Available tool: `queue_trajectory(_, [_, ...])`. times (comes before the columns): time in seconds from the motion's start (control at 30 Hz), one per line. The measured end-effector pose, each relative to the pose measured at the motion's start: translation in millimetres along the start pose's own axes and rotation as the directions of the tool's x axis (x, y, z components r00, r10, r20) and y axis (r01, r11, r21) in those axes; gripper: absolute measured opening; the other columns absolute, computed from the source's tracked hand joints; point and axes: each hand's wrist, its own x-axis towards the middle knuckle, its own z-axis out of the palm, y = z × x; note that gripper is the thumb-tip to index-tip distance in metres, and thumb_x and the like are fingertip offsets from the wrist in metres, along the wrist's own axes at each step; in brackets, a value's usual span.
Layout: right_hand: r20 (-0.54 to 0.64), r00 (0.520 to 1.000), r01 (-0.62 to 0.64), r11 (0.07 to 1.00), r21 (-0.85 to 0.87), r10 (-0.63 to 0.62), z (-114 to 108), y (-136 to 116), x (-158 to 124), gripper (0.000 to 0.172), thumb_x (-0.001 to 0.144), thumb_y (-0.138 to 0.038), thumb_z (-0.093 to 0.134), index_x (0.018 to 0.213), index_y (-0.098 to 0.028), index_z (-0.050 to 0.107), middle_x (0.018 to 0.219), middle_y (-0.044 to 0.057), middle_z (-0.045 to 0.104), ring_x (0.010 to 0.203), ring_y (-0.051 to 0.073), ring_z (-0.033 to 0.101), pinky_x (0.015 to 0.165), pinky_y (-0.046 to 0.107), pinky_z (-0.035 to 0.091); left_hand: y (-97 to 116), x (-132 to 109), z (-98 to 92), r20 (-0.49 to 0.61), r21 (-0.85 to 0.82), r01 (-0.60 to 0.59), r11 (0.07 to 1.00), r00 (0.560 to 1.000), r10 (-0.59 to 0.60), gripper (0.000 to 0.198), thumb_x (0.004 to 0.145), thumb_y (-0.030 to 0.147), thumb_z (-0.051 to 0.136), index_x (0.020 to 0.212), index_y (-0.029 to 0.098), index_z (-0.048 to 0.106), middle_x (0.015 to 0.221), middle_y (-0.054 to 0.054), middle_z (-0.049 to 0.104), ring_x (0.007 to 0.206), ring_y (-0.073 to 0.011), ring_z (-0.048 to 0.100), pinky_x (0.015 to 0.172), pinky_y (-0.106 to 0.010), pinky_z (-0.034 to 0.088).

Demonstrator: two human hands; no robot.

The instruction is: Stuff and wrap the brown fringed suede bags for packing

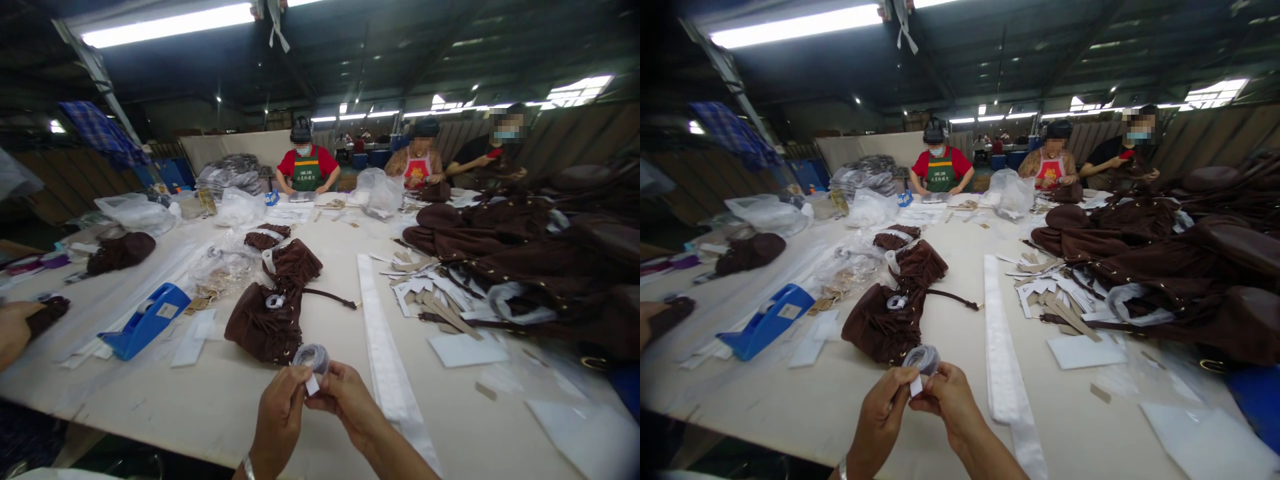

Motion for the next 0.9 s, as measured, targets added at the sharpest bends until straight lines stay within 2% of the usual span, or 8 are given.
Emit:
queue_trajectory(0.2, [0.031, 0.998, 0.051, 0.998, 0.034, -0.052, -7, -3, -8, 0.044, 0.068, -0.039, 0.08, 0.099, -0.011, 0.065, 0.079, 0.006, 0.067, 0.069, 0.016, 0.064, 0.07, 0.034, 0.057, -2, -7, 2.7, 0.071, 0.175, -0.18, 0.968, 0.983, 0.17, 0.042, 0.092, 0.01, 0.044, 0.133, 0.02, 0.048, 0.125, -0.011, 0.06, 0.12, -0.0214, 0.054, 0.1, -0.038, 0.047])
queue_trajectory(0.33, [0.015, 0.996, 0.092, 0.993, 0.069, -0.093, -11, 3, -8, 0.052, 0.067, -0.041, 0.081, 0.107, -0.012, 0.064, 0.071, 0.0, 0.061, 0.065, 0.014, 0.06, 0.073, 0.037, 0.057, -4, -13, 6.3, 0.078, 0.227, -0.185, 0.956, 0.982, 0.171, 0.044, 0.092, 0.011, 0.045, 0.135, 0.019, 0.046, 0.128, -0.012, 0.058, 0.122, -0.0221, 0.053, 0.1, -0.038, 0.047])
queue_trajectory(0.43, [-0.047, 0.986, 0.16, 0.985, 0.059, -0.157, -13, 12, -3, 0.066, 0.056, -0.036, 0.087, 0.113, -0.015, 0.061, 0.066, -0.005, 0.054, 0.058, 0.013, 0.058, 0.066, 0.035, 0.057, -4, -15, 10.6, 0.069, 0.228, -0.166, 0.959, 0.986, 0.154, 0.043, 0.093, 0.013, 0.046, 0.135, 0.02, 0.047, 0.128, -0.011, 0.058, 0.122, -0.0221, 0.053, 0.1, -0.037, 0.048])
queue_trajectory(0.5, [-0.065, 0.97, 0.234, 0.972, 0.014, -0.232, -15, 16, -1, 0.066, 0.059, -0.034, 0.084, 0.117, -0.017, 0.058, 0.068, -0.005, 0.053, 0.058, 0.013, 0.058, 0.061, 0.033, 0.055, -3, -15, 14.2, 0.042, 0.198, -0.131, 0.971, 0.991, 0.125, 0.041, 0.093, 0.015, 0.045, 0.133, 0.021, 0.049, 0.127, -0.01, 0.06, 0.12, -0.0211, 0.054, 0.099, -0.036, 0.048])
queue_trajectory(0.57, [-0.041, 0.954, 0.295, 0.953, -0.072, -0.298, -16, 17, 0, 0.059, 0.067, -0.03, 0.077, 0.122, -0.019, 0.055, 0.073, -0.004, 0.054, 0.06, 0.014, 0.06, 0.06, 0.031, 0.053, 0, -15, 17.1, -0.003, 0.139, -0.054, 0.989, 0.998, 0.055, 0.036, 0.094, 0.018, 0.046, 0.129, 0.023, 0.054, 0.124, -0.009, 0.062, 0.117, -0.0204, 0.057, 0.099, -0.034, 0.048])
queue_trajectory(0.67, [0.021, 0.94, 0.336, 0.91, -0.243, -0.342, -17, 12, -2, 0.051, 0.076, -0.024, 0.067, 0.125, -0.021, 0.053, 0.076, -0.004, 0.056, 0.059, 0.013, 0.06, 0.058, 0.029, 0.051, 6, -10, 18.0, -0.087, 0.002, 0.167, 0.986, 0.982, -0.166, 0.025, 0.092, 0.029, 0.053, 0.114, 0.022, 0.063, 0.111, -0.007, 0.068, 0.104, -0.021, 0.064, 0.092, -0.033, 0.052])
queue_trajectory(0.8, [0.053, 0.928, 0.356, 0.837, -0.415, -0.369, -20, -2, -9, 0.044, 0.08, -0.028, 0.065, 0.122, -0.023, 0.055, 0.074, -0.004, 0.058, 0.065, 0.014, 0.062, 0.06, 0.026, 0.05, 26, 1, 18.1, -0.074, -0.267, 0.418, 0.868, 0.89, -0.451, 0.035, 0.08, 0.049, 0.066, 0.097, 0.018, 0.066, 0.09, -0.005, 0.071, 0.084, -0.0214, 0.067, 0.077, -0.03, 0.055])
queue_trajectory(0.9, [0.022, 0.928, 0.316, 0.753, -0.577, -0.372, -22, -3, -20, 0.043, 0.08, -0.035, 0.066, 0.12, -0.025, 0.057, 0.072, -0.004, 0.061, 0.06, 0.013, 0.061, 0.057, 0.023, 0.047, 55, 9, 29.1, -0.144, -0.38, 0.527, 0.76, 0.778, -0.612, 0.046, 0.072, 0.062, 0.068, 0.092, 0.02, 0.066, 0.084, -0.003, 0.07, 0.081, -0.0229, 0.066, 0.072, -0.032, 0.056])
